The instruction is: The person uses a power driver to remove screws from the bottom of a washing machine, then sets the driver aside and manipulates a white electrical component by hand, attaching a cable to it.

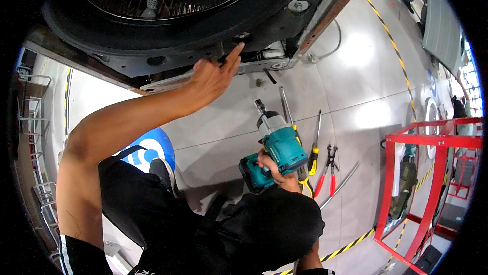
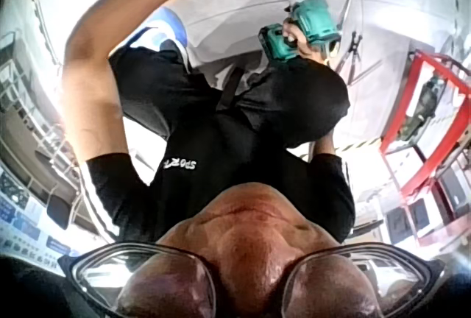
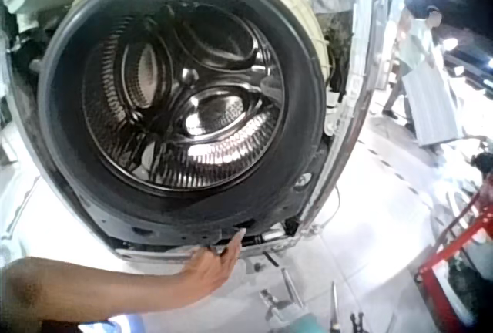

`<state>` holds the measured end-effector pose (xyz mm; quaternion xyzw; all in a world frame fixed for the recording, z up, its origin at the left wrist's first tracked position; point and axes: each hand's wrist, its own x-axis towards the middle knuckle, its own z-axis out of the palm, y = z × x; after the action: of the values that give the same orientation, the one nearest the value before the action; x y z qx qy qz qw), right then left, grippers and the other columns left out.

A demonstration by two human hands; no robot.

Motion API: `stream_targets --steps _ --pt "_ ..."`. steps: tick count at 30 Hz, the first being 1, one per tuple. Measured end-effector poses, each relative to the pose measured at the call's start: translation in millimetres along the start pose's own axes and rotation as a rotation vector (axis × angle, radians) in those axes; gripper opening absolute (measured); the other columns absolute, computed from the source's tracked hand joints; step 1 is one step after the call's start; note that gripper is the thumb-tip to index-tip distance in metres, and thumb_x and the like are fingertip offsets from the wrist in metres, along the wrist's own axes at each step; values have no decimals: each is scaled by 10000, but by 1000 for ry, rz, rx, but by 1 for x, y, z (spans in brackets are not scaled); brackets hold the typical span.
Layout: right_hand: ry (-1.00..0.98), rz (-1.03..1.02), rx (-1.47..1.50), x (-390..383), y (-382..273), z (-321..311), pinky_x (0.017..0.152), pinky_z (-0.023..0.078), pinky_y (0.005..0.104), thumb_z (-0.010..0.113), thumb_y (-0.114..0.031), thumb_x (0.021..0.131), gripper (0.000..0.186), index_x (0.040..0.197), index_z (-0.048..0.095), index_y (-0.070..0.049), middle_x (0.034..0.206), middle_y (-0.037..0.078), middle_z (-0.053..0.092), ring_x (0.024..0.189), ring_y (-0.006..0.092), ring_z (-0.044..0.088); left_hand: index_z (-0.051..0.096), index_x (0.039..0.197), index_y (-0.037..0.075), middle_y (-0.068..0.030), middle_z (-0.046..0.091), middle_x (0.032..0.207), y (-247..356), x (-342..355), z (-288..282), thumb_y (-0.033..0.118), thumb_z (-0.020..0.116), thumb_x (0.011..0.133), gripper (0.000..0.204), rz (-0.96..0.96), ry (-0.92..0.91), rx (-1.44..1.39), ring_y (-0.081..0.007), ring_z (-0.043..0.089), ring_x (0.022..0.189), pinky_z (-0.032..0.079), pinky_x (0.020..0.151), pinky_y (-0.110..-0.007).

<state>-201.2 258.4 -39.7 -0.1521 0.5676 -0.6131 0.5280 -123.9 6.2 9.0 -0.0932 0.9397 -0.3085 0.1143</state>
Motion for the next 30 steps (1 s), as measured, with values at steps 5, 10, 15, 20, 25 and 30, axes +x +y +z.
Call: stream_targets --steps 5,10,15,20,25,30 --pt "-42 -2 15 -5 -1 -10 596 427 265 586 -33 687 371 1043 494 21 685 55 535 598 136 514 335 1358 22 -245 93 1462 -9 28 -2 90 537 751 643 -82 -124 151 -289 583 696 369 356 -333" --pt "-10 30 13 -7 -8 -8 598 420 277 588 -36 670 425 1064 444 29 657 75 505 598 158 512 302 1381 54 -245 104 1459 -8 31 -8 100 509 781 637 -12 -185 110 -319 589 667 400 387 -364" --pt "2 -12 -36 -7 -6 -11 586 427 260 602 -24 697 365 1041 489 25 685 58 539 598 135 522 292 1382 50 -275 139 1438 -3 33 2 111 469 816 596 -84 -80 105 -324 597 607 459 439 -393" --pt "-35 -21 28 -6 4 -5 564 408 267 586 -30 703 358 1037 470 27 649 65 520 564 146 496 364 1332 0 -277 206 1416 -7 25 0 113 506 800 562 -62 -140 56 -310 610 631 474 456 -395" --pt "-29 -25 -14 -8 7 -16 568 413 269 585 -26 708 326 1015 486 21 656 68 522 569 152 507 444 1265 -32 -259 205 1427 -6 30 -18 102 547 772 521 66 -7 30 -322 612 678 462 450 -384" --pt "-79 34 -110 -2 13 -15 585 439 262 599 -59 732 293 998 509 22 697 64 543 611 149 539 492 1218 -41 -231 173 1449 1 32 -25 98 556 758 485 -45 92 -71 -299 611 664 453 443 -382"
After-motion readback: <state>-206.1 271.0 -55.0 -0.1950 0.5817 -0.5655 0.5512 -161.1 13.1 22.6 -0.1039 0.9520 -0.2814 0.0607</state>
